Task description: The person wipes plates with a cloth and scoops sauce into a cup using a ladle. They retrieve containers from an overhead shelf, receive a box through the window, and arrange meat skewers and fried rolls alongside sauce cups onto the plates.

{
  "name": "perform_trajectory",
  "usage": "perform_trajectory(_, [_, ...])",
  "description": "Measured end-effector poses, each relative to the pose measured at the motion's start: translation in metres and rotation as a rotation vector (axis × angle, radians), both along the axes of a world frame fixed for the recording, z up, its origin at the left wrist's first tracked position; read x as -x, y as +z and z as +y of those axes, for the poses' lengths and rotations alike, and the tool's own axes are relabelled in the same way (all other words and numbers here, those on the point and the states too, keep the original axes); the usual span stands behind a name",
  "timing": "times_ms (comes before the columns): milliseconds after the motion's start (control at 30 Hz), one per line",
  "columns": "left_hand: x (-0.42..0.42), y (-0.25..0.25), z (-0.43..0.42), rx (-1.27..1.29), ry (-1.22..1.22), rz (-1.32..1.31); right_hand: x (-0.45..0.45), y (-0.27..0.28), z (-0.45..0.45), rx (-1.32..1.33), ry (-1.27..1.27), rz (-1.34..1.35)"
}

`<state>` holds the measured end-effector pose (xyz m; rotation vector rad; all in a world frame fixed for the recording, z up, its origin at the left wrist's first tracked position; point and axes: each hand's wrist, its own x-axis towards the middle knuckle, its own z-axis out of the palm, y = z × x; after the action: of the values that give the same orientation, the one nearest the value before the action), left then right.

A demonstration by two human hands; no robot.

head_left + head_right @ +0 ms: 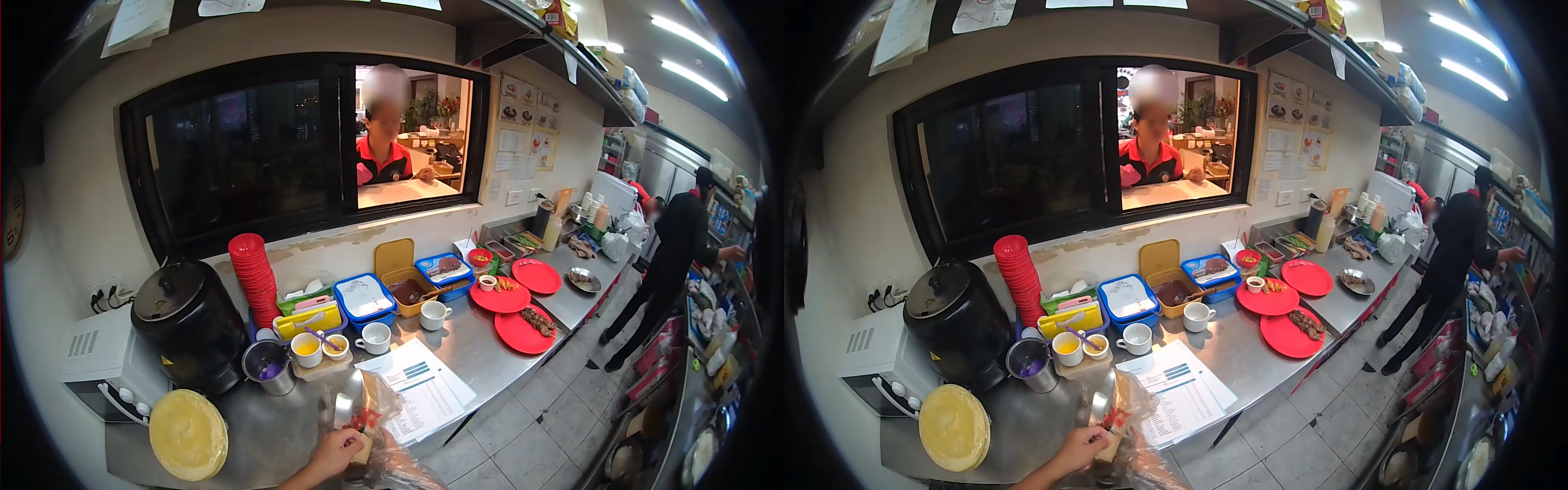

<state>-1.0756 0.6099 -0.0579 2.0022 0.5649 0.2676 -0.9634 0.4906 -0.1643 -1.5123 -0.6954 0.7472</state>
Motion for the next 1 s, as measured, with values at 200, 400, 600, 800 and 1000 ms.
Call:
perform_trajectory(200, [0.002, 0.011, -0.004, -0.004, 0.042, -0.041, 0.0, 0.014, -0.019, 0.054, -0.107, -0.001])
perform_trajectory(400, [0.001, 0.027, -0.025, -0.477, -0.256, 0.108, -0.03, -0.015, -0.046, -0.032, -0.269, -0.263])
perform_trajectory(600, [-0.023, 0.04, -0.07, -0.559, -0.425, 0.211, -0.058, -0.018, -0.066, -0.244, -0.369, -0.022])
perform_trajectory(800, [-0.033, 0.074, -0.064, -0.946, -0.609, 0.293, -0.064, 0.04, -0.105, -0.115, -0.394, -0.479])
perform_trajectory(1000, [-0.076, 0.035, -0.129, -0.755, -0.53, -0.204, -0.078, 0.029, -0.106, -0.388, -0.486, -0.125])
